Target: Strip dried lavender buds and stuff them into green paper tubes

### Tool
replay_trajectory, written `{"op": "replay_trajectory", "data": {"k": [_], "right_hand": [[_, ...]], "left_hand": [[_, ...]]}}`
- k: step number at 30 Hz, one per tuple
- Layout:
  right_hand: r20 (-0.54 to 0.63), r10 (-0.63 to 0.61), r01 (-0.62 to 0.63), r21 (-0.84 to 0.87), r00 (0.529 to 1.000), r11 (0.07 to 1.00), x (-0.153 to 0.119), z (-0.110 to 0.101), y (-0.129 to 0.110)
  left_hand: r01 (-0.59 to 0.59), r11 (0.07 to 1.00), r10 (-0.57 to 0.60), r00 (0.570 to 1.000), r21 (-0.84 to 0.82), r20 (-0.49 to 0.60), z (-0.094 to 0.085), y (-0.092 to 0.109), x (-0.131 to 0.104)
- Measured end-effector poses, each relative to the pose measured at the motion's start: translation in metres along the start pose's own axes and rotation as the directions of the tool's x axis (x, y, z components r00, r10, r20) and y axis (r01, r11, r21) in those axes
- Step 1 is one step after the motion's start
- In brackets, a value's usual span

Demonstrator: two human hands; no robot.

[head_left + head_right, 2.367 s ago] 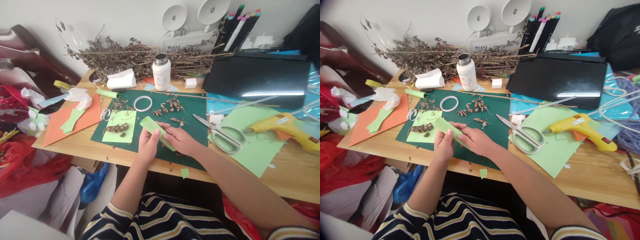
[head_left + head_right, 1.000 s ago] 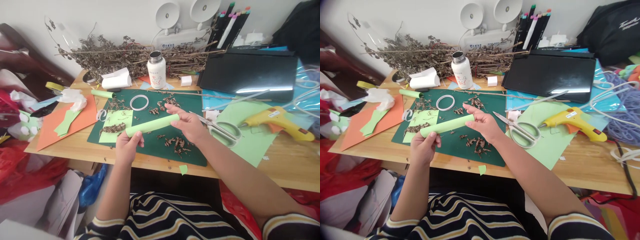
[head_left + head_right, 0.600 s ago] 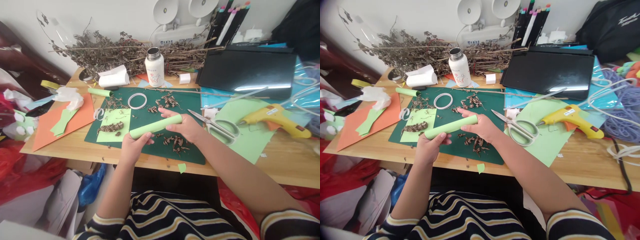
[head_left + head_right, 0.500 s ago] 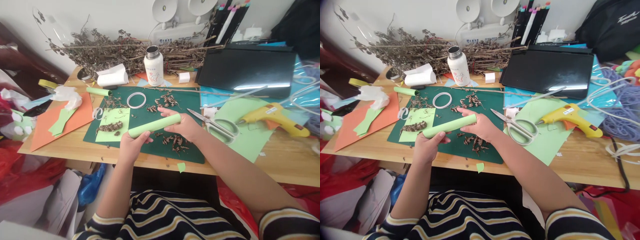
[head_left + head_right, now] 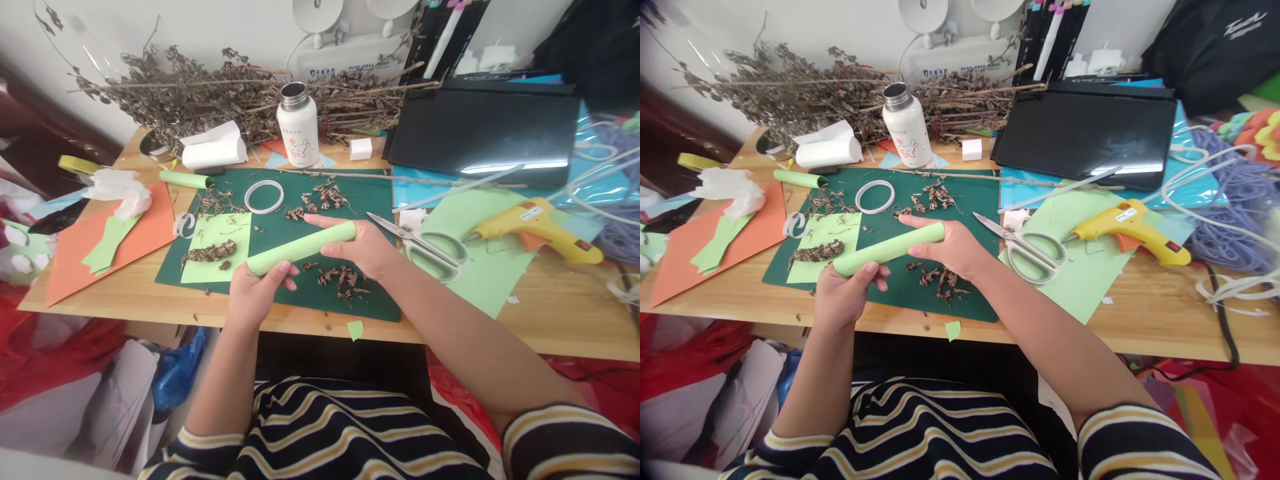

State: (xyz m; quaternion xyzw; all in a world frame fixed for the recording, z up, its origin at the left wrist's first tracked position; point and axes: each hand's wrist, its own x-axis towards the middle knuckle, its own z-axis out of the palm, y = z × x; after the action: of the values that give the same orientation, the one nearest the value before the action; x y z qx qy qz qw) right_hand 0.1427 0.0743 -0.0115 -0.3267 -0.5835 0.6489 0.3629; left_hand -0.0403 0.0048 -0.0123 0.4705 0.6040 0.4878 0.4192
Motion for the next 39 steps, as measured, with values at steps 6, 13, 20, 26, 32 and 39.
{"op": "replay_trajectory", "data": {"k": [6, 13, 20, 26, 32, 39], "right_hand": [[0.078, -0.078, 0.076, 0.028, 0.994, 0.997, -0.001, -0.004, -0.006], [0.196, -0.038, 0.017, 0.111, 0.980, 0.994, -0.001, -0.010, -0.006], [0.079, 0.082, -0.072, -0.118, 0.993, 0.990, -0.001, -0.002, -0.001], [-0.055, -0.021, 0.009, -0.207, 0.998, 0.978, -0.001, 0.007, 0.003], [-0.057, -0.056, 0.046, -0.153, 0.997, 0.987, -0.002, 0.007, 0.001], [-0.033, 0.079, -0.076, 0.082, 0.996, 0.994, 0.005, -0.003, 0.007]], "left_hand": [[0.010, 0.988, 0.005, 0.995, -0.152, 0.103, -0.007, 0.012, 0.000], [0.131, 0.969, -0.053, 0.939, -0.211, 0.341, -0.027, 0.025, 0.003], [0.078, 0.989, -0.085, 0.995, -0.126, -0.059, -0.006, 0.001, 0.003], [0.024, 0.992, -0.040, 0.990, -0.124, -0.132, 0.006, -0.013, 0.003], [0.003, 0.993, -0.026, 0.981, -0.117, -0.191, 0.004, -0.010, 0.005], [0.088, 0.930, -0.103, 0.994, -0.358, -0.024, 0.009, 0.003, 0.009]]}}
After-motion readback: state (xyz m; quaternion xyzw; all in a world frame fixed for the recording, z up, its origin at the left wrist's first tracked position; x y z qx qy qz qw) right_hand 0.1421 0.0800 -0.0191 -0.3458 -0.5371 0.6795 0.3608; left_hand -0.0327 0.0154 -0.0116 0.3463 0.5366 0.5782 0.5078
